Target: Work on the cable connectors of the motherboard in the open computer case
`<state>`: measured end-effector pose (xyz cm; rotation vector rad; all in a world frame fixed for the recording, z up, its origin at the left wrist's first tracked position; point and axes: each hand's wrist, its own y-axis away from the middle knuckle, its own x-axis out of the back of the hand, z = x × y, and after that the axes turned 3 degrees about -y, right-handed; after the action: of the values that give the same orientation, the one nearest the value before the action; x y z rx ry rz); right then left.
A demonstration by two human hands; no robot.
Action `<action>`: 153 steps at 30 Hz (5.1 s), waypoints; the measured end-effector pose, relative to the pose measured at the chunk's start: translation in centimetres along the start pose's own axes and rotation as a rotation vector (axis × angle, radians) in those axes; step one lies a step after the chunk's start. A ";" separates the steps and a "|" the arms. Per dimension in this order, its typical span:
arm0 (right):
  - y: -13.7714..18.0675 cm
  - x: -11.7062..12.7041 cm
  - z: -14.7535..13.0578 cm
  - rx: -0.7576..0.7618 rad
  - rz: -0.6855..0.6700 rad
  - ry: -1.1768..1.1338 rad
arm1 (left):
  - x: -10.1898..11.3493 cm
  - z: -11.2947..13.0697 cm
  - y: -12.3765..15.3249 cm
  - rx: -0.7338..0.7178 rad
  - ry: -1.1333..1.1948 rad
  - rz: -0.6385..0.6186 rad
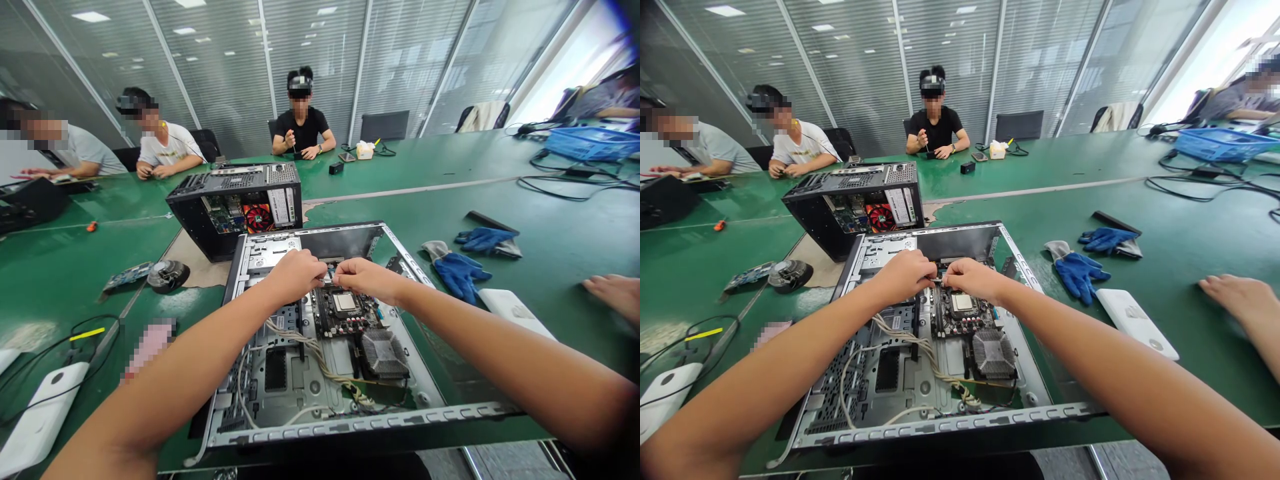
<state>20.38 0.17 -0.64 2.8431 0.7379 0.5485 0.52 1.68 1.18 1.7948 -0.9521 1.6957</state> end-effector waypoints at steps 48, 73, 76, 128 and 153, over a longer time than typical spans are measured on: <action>0.4 0.0 -0.7 0.000 -0.075 -0.271 | 0.3 0.2 0.2 0.105 0.369 0.121; 0.6 -0.2 -1.3 -0.054 -0.133 -0.245 | 0.0 0.4 0.1 0.033 0.368 0.099; 0.5 -0.2 -1.2 -0.030 -0.119 -0.235 | -0.1 0.4 0.1 0.028 0.373 0.106; 0.6 -0.3 -1.1 0.051 0.003 -0.036 | 0.1 0.8 0.0 0.011 0.194 0.094; 0.7 -0.1 -0.9 0.084 0.045 0.063 | 0.4 0.9 0.1 0.013 0.188 0.065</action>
<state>20.23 -0.43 0.32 2.9387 0.7252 0.6312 1.04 0.82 1.50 1.5938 -0.9287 1.8767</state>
